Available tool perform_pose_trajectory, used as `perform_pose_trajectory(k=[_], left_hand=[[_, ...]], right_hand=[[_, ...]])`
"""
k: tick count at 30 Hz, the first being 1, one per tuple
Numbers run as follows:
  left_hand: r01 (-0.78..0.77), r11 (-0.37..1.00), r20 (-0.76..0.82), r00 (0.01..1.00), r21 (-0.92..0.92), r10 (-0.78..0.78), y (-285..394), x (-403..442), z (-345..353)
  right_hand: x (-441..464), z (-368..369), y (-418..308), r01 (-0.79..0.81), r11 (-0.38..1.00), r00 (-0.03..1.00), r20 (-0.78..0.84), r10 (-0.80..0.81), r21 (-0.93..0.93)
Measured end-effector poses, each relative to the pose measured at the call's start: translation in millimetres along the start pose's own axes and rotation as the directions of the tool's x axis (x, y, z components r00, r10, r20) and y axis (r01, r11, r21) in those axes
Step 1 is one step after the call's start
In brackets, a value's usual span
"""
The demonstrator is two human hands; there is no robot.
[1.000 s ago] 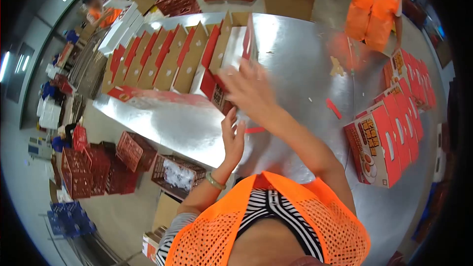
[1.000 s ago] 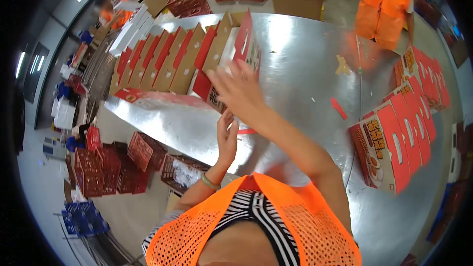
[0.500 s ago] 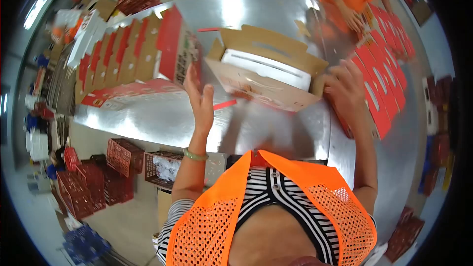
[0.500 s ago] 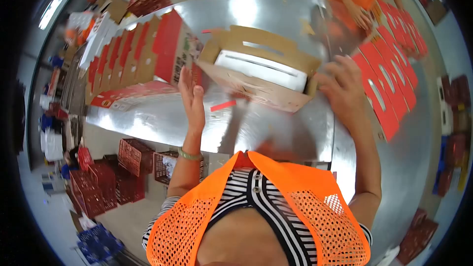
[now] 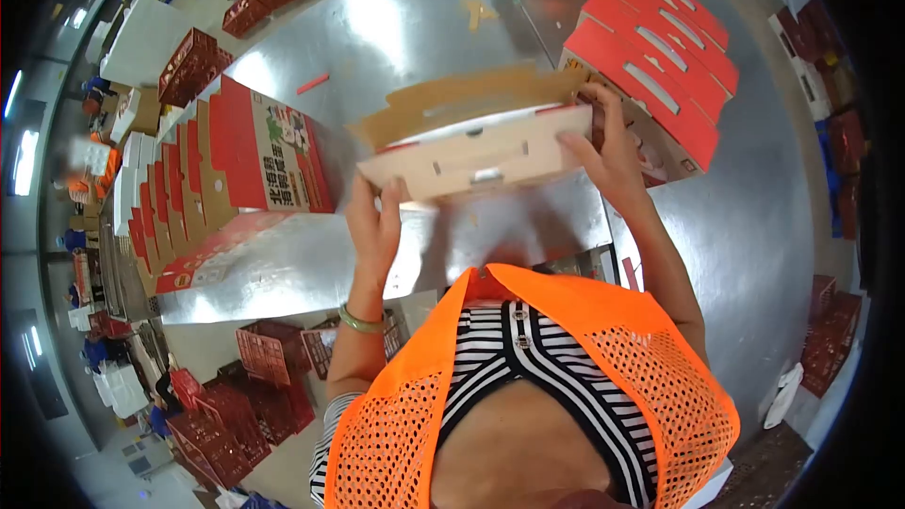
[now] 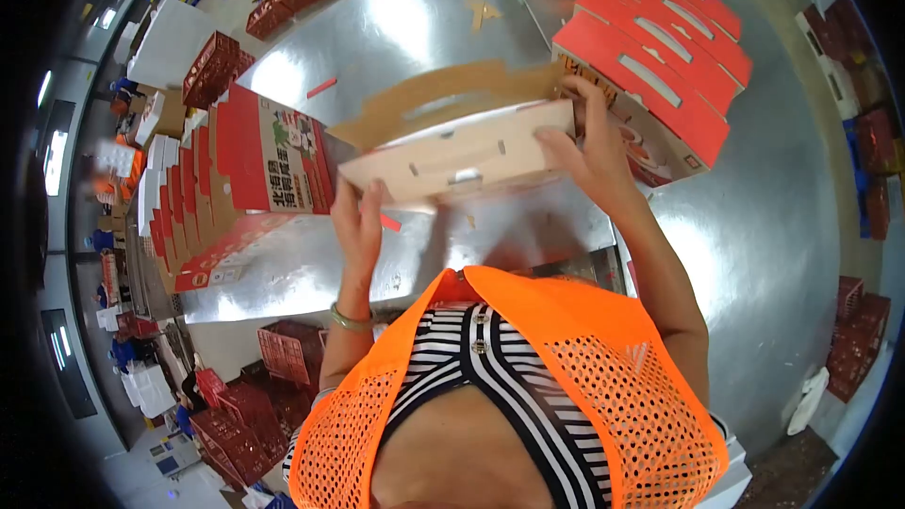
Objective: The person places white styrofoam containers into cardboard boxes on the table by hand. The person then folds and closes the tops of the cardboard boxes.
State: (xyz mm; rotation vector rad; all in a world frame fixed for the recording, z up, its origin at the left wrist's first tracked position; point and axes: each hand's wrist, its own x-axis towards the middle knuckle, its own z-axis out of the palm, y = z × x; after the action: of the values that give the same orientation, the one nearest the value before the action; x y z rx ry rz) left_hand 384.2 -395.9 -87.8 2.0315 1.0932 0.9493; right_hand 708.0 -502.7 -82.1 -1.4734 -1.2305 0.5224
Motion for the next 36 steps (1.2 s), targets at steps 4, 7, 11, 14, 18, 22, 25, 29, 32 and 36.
perform_pose_trajectory(k=[4, 7, 11, 14, 18, 22, 25, 29, 32, 36], left_hand=[[-0.008, 0.983, -0.149, 0.988, 0.186, 0.037, 16, 24, 14], [-0.051, 0.671, -0.296, 0.871, 0.739, 0.393, 26, 22, 23], [-0.392, 0.700, 0.076, 0.896, 0.597, 0.437, 20, 9, 41], [-0.521, 0.780, 0.073, 0.844, 0.347, 0.531, 43, 9, 46], [-0.563, 0.708, 0.136, 0.813, 0.425, 0.566, 29, 4, 57], [-0.404, 0.913, 0.182, 0.903, 0.054, 0.389, 19, 12, 30], [-0.373, 0.907, 0.420, 0.804, -0.197, 0.421, 42, 14, 9], [-0.279, 0.950, 0.512, 0.801, -0.141, 0.311, 38, 17, 3], [-0.262, 0.961, 0.288, 0.917, -0.089, 0.277, 39, 33, 16], [-0.281, 0.901, 0.112, 0.959, 0.329, 0.259, 52, 46, 44]], right_hand=[[3, 23, 12, 0.175, 0.830, 0.953, -0.119, -0.277, -0.530], [-6, 34, 5, 0.162, 0.569, 0.924, -0.079, -0.374, -0.806], [-24, 40, 11, 0.336, 0.659, 0.921, 0.089, -0.379, -0.673], [-26, 49, -23, 0.481, 0.653, 0.859, 0.166, -0.485, -0.585], [-31, 65, -5, 0.490, 0.597, 0.830, 0.131, -0.542, -0.635], [-27, 53, -6, 0.339, 0.892, 0.941, 0.120, -0.318, -0.298], [-19, 7, -18, 0.180, 0.983, 0.902, 0.393, -0.182, 0.041], [-21, -9, -27, 0.305, 0.952, 0.716, 0.663, -0.218, -0.017], [-7, 0, -20, 0.566, 0.786, 0.768, 0.506, -0.392, -0.249], [64, 35, -95, 0.646, 0.485, 0.639, 0.070, -0.766, -0.589]])
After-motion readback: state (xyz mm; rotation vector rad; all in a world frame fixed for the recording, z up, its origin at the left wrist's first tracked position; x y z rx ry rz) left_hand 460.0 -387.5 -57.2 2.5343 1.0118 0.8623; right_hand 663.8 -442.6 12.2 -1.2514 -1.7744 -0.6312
